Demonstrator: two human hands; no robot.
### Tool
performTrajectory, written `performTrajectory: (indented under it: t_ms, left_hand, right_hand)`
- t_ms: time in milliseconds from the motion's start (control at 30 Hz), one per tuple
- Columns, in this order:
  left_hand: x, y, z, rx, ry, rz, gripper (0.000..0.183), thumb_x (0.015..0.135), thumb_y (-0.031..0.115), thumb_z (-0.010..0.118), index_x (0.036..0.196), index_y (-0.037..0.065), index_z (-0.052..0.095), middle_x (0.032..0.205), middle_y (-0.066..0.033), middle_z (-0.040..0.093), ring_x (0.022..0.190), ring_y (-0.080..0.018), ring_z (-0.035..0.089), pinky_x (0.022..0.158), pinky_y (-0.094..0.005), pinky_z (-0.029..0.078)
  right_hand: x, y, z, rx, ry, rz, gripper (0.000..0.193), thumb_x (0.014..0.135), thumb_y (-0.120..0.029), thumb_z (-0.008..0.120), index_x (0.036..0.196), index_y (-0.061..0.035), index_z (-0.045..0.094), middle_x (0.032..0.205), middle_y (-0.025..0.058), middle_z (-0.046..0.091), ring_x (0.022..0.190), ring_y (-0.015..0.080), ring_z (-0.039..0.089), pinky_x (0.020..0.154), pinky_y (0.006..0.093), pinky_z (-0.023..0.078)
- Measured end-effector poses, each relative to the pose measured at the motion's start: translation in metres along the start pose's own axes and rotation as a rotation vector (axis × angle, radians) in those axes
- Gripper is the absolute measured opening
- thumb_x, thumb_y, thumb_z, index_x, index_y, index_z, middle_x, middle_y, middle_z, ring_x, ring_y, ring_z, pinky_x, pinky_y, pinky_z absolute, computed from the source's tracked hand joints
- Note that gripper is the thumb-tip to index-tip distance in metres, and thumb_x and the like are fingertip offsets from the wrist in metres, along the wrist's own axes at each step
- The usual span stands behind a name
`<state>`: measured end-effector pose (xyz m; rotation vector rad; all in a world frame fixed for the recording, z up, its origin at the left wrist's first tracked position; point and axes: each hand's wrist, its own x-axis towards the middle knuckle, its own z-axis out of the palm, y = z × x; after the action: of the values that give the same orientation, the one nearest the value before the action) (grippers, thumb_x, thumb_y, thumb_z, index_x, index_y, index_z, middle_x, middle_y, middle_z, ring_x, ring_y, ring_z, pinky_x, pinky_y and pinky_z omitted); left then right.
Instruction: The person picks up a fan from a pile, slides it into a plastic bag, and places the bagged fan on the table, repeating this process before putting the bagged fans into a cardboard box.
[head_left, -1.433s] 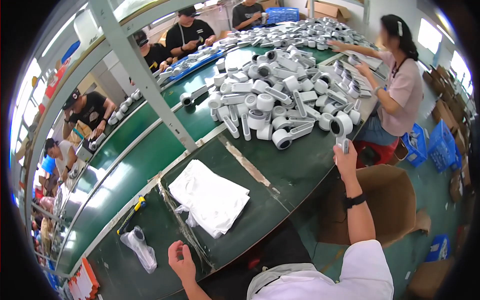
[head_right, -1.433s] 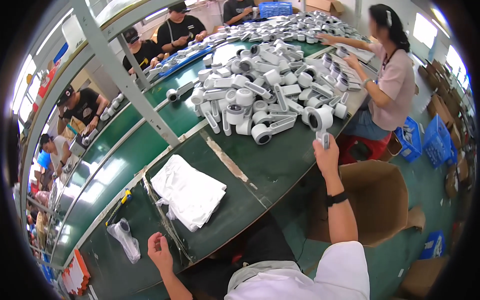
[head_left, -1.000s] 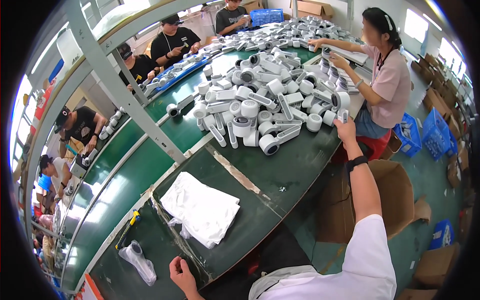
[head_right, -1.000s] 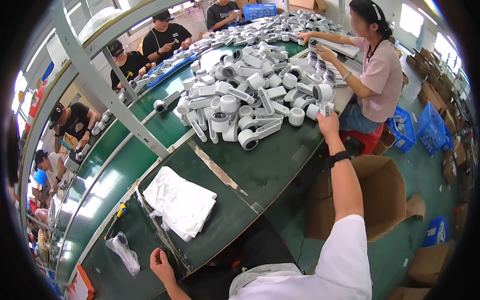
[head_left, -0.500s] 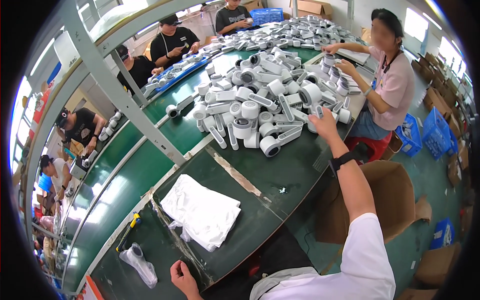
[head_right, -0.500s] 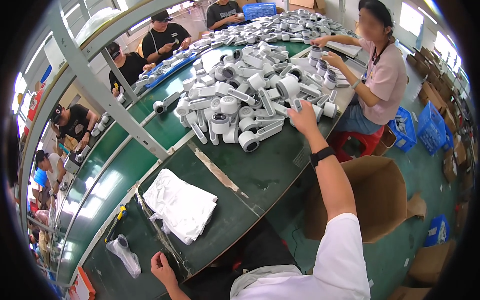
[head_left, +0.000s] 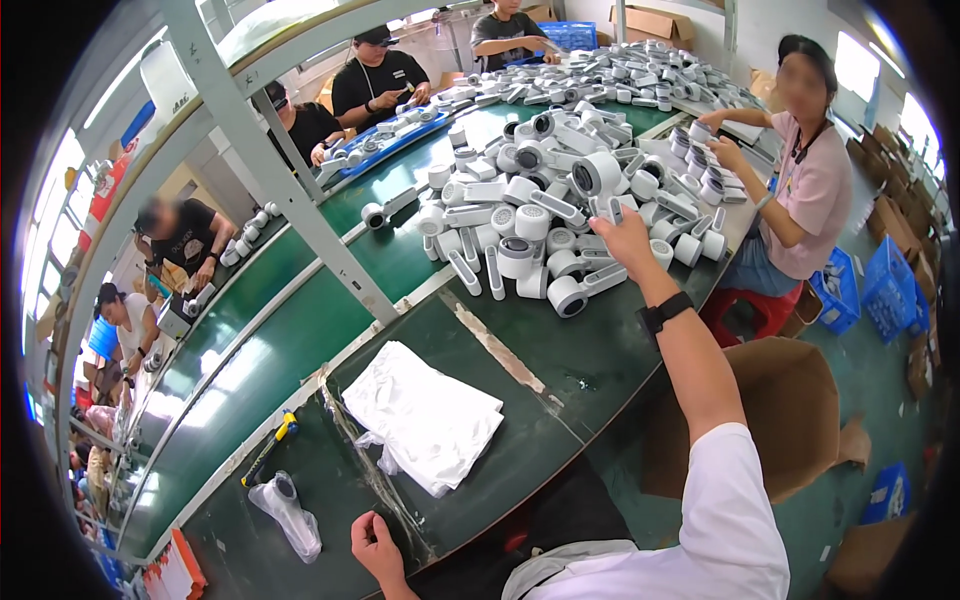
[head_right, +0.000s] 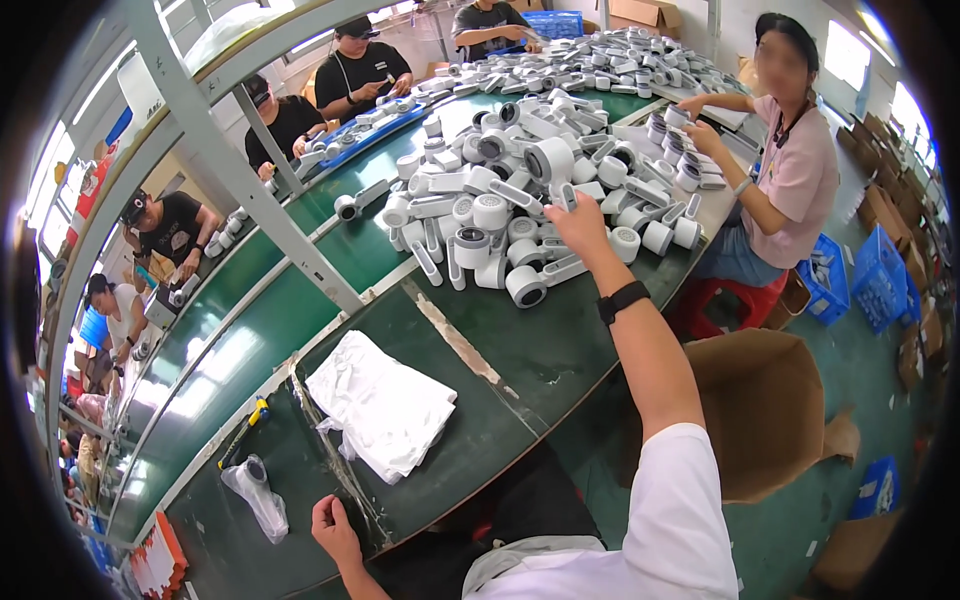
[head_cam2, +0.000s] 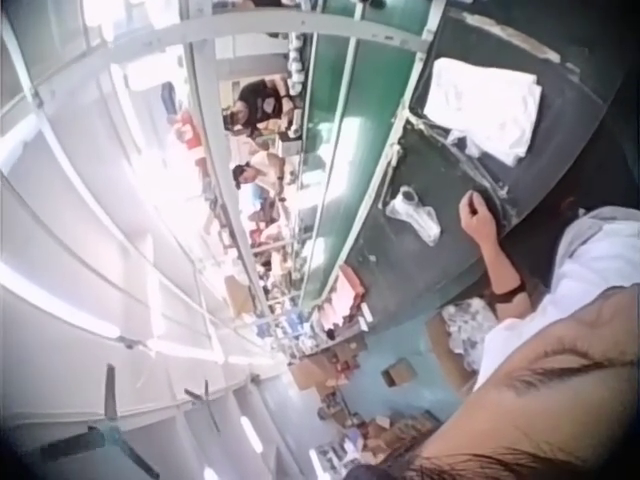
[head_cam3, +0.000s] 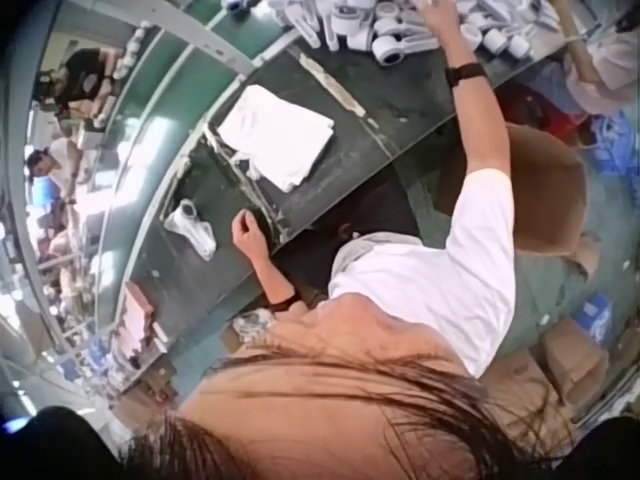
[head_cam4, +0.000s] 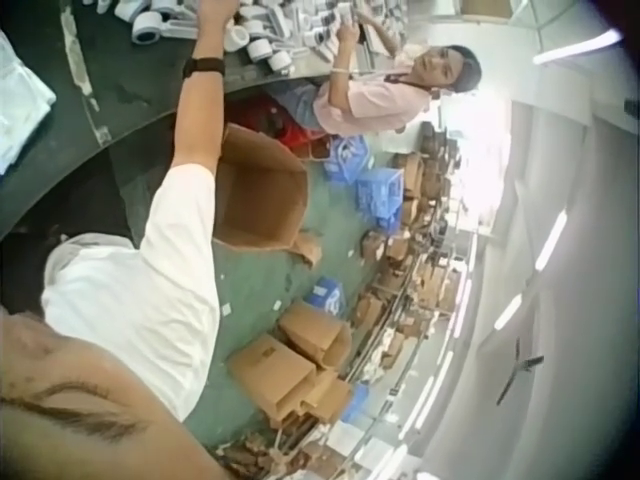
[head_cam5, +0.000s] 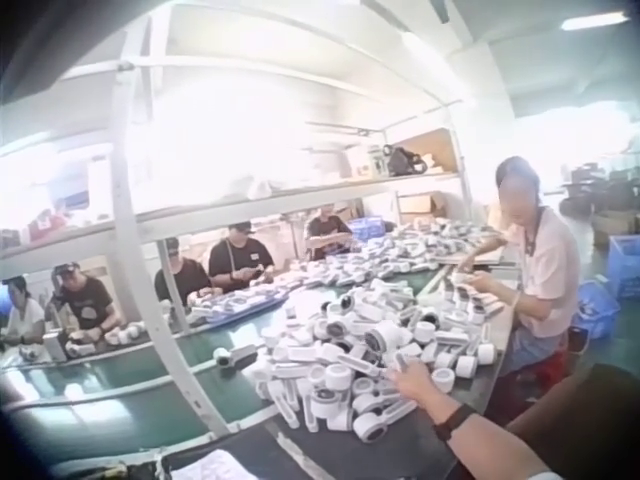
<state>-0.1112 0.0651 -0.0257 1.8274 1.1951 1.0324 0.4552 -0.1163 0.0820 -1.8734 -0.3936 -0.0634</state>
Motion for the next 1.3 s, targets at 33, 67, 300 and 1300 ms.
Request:
performTrajectory:
  t_ms: [33,67,300,1300]
  left_hand:
    - [0.000,0.001,0.001,0.003,-0.001,-0.003,0.012,0.089,0.009,0.063,0.096,-0.001,0.063,0.085,-0.0026,0.061,0.073,-0.0093,0.054,0.066,-0.0233,0.045]
    - [0.000,0.001,0.001,0.004,0.001,-0.007,0.012,0.089,0.009,0.063,0.096,-0.001,0.063,0.085,-0.0026,0.061,0.073,-0.0093,0.054,0.066,-0.0233,0.045]
    - [0.002,-0.003,0.002,-0.008,0.010,0.004,0.011,0.089,0.008,0.063,0.096,-0.001,0.064,0.083,-0.0025,0.061,0.071,-0.0088,0.054,0.065,-0.0228,0.044]
    - [0.001,-0.003,-0.001,-0.049,-0.020,0.025,0.011,0.089,0.008,0.063,0.093,-0.002,0.064,0.087,-0.0044,0.062,0.074,-0.0113,0.055,0.068,-0.0248,0.046]
  right_hand:
    - [0.000,-0.004,0.004,0.044,0.016,-0.066,0.034,0.075,-0.024,0.069,0.099,-0.0007,0.067,0.091,0.0159,0.069,0.086,0.0294,0.066,0.077,0.0401,0.049]
    - [0.002,-0.006,0.007,0.042,0.011,-0.066,0.034,0.075,-0.024,0.069,0.099,-0.0007,0.067,0.091,0.0159,0.069,0.086,0.0294,0.066,0.077,0.0401,0.049]
    - [0.021,-0.015,0.042,-0.335,0.029,-0.213,0.048,0.070,-0.022,0.071,0.110,-0.0003,0.059,0.096,0.0212,0.068,0.092,0.0363,0.065,0.082,0.0426,0.051]
    - [-0.192,0.017,0.034,0.586,-0.124,0.448,0.031,0.079,-0.008,0.072,0.102,0.0013,0.054,0.093,0.0107,0.060,0.075,0.0217,0.065,0.059,0.0355,0.058]
